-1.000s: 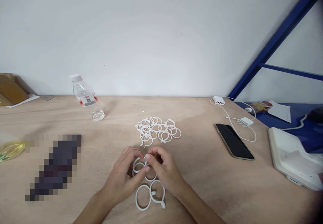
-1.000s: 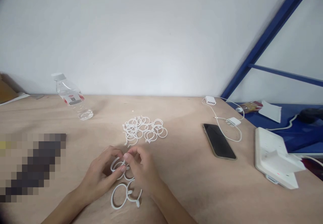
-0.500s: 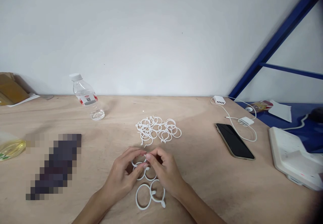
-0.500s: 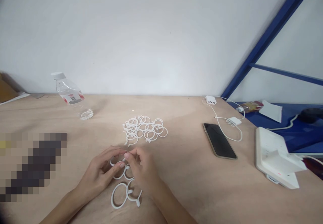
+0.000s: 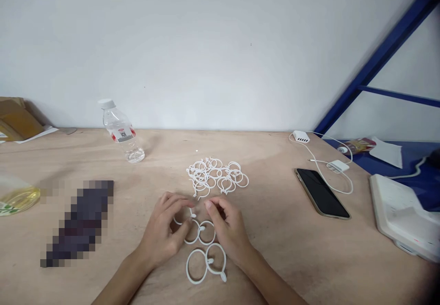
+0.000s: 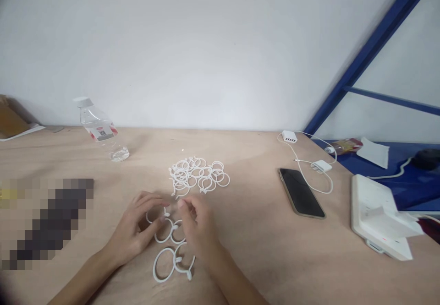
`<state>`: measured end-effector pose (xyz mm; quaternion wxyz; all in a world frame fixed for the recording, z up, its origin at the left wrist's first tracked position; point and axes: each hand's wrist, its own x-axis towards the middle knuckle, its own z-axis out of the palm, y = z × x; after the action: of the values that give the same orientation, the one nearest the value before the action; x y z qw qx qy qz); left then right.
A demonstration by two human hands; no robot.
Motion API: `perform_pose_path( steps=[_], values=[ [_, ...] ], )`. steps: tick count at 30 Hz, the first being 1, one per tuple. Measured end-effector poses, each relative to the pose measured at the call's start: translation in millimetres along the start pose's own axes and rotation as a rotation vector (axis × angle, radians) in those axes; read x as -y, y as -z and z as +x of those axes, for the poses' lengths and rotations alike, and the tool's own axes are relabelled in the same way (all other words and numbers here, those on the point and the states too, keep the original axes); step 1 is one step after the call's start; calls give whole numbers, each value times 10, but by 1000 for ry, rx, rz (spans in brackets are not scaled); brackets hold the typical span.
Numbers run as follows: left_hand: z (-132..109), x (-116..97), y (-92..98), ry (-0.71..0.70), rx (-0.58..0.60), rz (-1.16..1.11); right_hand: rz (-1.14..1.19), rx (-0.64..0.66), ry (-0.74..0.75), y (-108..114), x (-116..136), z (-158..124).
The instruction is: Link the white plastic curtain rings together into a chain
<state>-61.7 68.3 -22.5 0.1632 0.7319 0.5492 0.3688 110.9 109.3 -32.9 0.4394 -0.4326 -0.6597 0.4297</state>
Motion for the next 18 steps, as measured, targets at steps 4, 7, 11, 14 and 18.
perform_pose_path(
  steps=[4, 7, 11, 14, 18],
  values=[
    [4, 46, -28, 51, -24, 164, -62, -37, 56, -9, -39, 23],
    [26, 57, -73, 109, -29, 192, -137, -20, 121, -24, -49, 21],
    [42, 62, -99, 118, 38, 185, -286, 30, 146, -47, -21, 8],
    [41, 44, -91, 95, 98, 182, -366, 68, 142, -57, 15, 4],
    [43, -14, -73, 31, 125, 144, -390, 87, 149, -61, 30, 4]
  ],
)
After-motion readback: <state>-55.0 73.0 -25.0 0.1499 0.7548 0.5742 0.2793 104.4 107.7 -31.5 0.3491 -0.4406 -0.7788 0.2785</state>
